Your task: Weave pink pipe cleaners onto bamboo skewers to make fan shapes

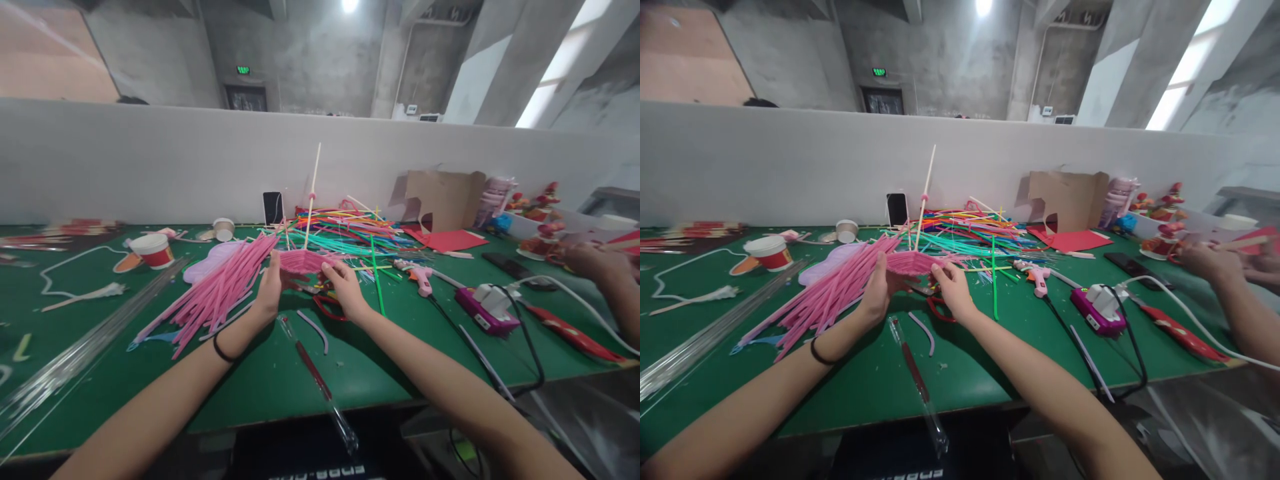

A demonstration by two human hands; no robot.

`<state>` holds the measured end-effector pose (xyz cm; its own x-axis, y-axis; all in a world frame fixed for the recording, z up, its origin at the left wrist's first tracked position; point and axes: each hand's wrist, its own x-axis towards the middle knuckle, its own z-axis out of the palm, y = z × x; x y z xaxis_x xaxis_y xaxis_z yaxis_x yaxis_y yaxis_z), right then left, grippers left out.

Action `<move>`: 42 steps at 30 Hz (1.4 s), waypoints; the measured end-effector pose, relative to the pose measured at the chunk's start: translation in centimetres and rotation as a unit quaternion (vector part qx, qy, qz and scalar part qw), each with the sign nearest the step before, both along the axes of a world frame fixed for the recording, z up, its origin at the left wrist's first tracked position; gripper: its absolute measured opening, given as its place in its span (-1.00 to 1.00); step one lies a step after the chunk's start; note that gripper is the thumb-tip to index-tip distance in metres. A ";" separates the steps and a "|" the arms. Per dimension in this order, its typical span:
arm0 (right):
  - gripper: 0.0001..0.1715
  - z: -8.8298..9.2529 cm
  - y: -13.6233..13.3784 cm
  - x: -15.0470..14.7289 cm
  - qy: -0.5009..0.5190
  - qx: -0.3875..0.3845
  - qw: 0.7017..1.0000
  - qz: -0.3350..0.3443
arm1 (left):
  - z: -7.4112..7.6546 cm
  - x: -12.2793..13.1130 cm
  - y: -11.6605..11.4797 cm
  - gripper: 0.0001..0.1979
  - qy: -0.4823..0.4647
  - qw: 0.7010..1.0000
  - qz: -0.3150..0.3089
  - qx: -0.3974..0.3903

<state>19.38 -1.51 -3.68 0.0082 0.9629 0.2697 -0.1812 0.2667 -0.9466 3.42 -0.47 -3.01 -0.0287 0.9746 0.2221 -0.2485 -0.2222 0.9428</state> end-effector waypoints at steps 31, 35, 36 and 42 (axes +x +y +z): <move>-0.59 0.3 0.2 -0.1 0.106 -0.064 0.991 0.056 | 1.3 -0.1 -0.5 -0.59 0.069 0.995 -0.067 -0.023; -0.58 0.7 0.2 0.1 0.103 -0.069 0.991 0.042 | 1.4 -0.6 -0.3 -0.58 0.077 0.993 -0.081 -0.045; -0.58 0.8 0.3 0.1 0.102 -0.069 0.992 0.040 | 1.4 -0.6 -0.3 -0.60 0.082 0.993 -0.075 -0.046; -0.59 0.7 0.6 0.3 0.100 -0.074 0.991 0.045 | 1.6 -0.5 -0.5 -0.67 0.064 0.994 -0.071 -0.055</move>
